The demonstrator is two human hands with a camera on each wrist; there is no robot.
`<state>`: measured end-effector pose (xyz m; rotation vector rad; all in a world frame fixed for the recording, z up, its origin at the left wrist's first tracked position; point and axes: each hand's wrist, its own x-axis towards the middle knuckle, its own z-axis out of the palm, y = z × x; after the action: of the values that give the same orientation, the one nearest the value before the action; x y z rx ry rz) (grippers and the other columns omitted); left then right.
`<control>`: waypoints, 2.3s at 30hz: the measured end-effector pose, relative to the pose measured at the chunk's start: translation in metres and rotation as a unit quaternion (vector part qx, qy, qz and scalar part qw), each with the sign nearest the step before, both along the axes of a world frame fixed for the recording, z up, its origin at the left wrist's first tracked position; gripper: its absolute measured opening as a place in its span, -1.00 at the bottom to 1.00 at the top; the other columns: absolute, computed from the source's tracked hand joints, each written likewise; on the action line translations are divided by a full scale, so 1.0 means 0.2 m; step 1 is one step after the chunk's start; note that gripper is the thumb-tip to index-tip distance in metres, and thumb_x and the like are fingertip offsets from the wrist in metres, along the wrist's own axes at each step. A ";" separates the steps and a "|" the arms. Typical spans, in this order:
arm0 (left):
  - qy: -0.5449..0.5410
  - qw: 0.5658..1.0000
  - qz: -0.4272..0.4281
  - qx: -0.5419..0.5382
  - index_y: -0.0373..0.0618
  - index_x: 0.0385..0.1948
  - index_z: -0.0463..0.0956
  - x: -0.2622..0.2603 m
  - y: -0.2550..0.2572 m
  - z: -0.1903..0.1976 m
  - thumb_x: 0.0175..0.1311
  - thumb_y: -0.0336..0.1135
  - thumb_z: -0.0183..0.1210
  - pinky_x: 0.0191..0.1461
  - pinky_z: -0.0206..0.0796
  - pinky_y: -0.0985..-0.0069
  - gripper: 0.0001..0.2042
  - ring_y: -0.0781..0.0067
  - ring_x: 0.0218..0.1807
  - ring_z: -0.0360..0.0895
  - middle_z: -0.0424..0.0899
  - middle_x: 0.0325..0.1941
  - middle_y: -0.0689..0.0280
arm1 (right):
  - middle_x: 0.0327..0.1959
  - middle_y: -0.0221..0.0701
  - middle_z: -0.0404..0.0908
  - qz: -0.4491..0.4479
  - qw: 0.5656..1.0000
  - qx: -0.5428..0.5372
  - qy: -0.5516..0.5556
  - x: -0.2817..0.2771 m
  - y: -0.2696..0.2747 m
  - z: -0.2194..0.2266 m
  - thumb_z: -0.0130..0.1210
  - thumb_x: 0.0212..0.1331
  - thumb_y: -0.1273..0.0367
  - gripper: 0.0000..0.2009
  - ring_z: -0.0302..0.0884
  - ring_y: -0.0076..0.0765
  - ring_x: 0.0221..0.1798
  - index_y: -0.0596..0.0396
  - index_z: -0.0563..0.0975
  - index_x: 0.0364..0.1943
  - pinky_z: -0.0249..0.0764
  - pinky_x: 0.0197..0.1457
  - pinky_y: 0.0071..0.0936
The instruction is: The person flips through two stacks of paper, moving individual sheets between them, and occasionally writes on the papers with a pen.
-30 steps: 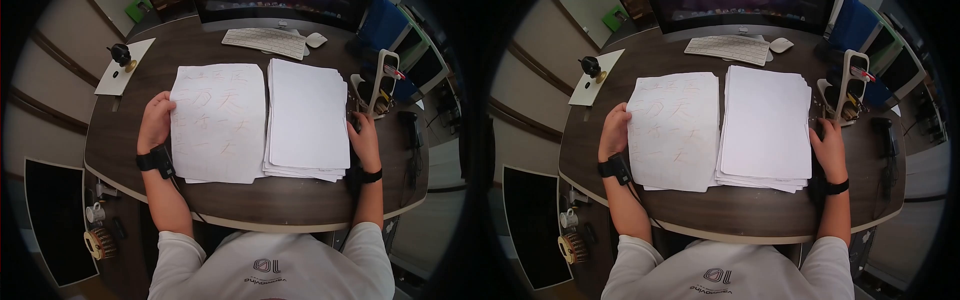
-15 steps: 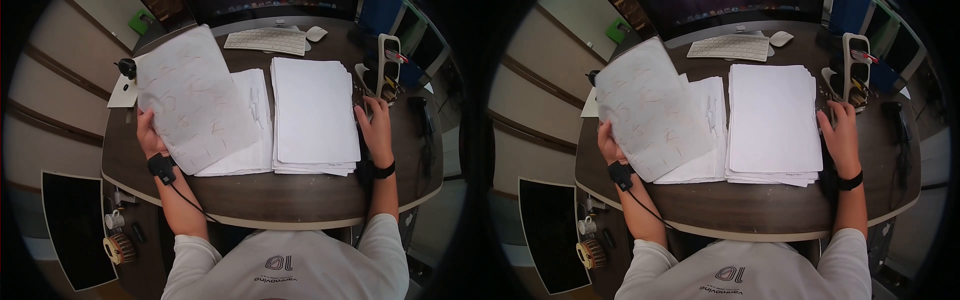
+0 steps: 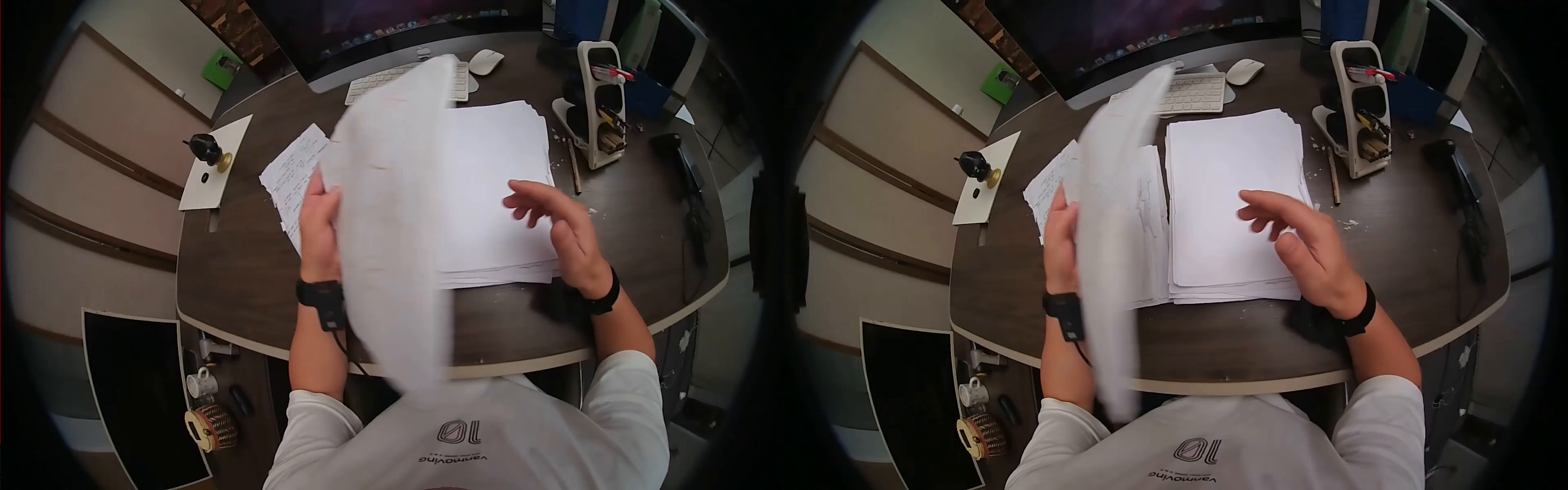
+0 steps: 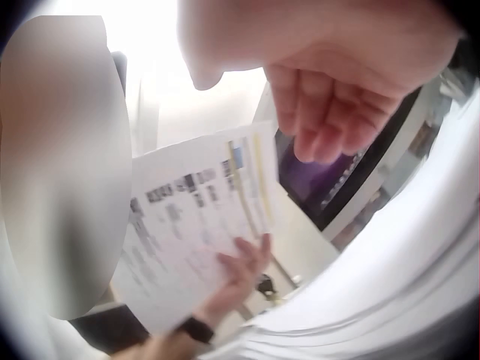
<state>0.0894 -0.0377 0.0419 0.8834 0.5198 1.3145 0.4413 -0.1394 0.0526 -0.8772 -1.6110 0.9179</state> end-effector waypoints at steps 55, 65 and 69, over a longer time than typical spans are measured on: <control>0.744 0.600 0.262 -0.130 -0.30 0.04 0.63 -0.59 0.16 -0.18 0.08 0.28 0.49 0.13 0.56 0.15 -0.24 -0.06 0.07 0.75 0.80 0.01 -0.04 | 0.26 0.06 0.60 -0.274 0.912 -0.079 -0.295 0.12 0.14 -0.19 0.39 0.31 0.27 -0.41 0.60 0.10 0.28 0.29 0.52 0.35 0.50 0.37 -0.17; 0.299 0.921 0.247 -0.037 -0.39 0.32 0.48 -0.60 0.23 -0.18 0.38 -0.39 0.28 0.10 0.63 0.41 -0.50 0.26 0.02 0.77 0.77 0.08 0.03 | 0.23 0.05 0.63 -0.276 0.909 -0.038 -0.309 0.12 0.12 -0.21 0.39 0.33 0.26 -0.45 0.60 0.12 0.27 0.28 0.54 0.32 0.49 0.37 -0.16; 0.104 0.979 0.172 0.039 -0.34 0.53 0.23 -0.40 0.05 0.00 0.32 -0.48 0.16 0.32 0.62 0.16 -0.32 0.08 0.28 0.68 0.59 0.35 -0.07 | 0.20 0.04 0.64 -0.270 0.910 -0.024 -0.314 0.12 0.13 -0.21 0.38 0.33 0.26 -0.45 0.60 0.14 0.24 0.29 0.54 0.31 0.49 0.36 -0.15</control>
<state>0.0098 -0.0279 0.0413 1.0353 0.8170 1.5723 0.4653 -0.1131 0.0111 -1.6718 -1.7201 0.2820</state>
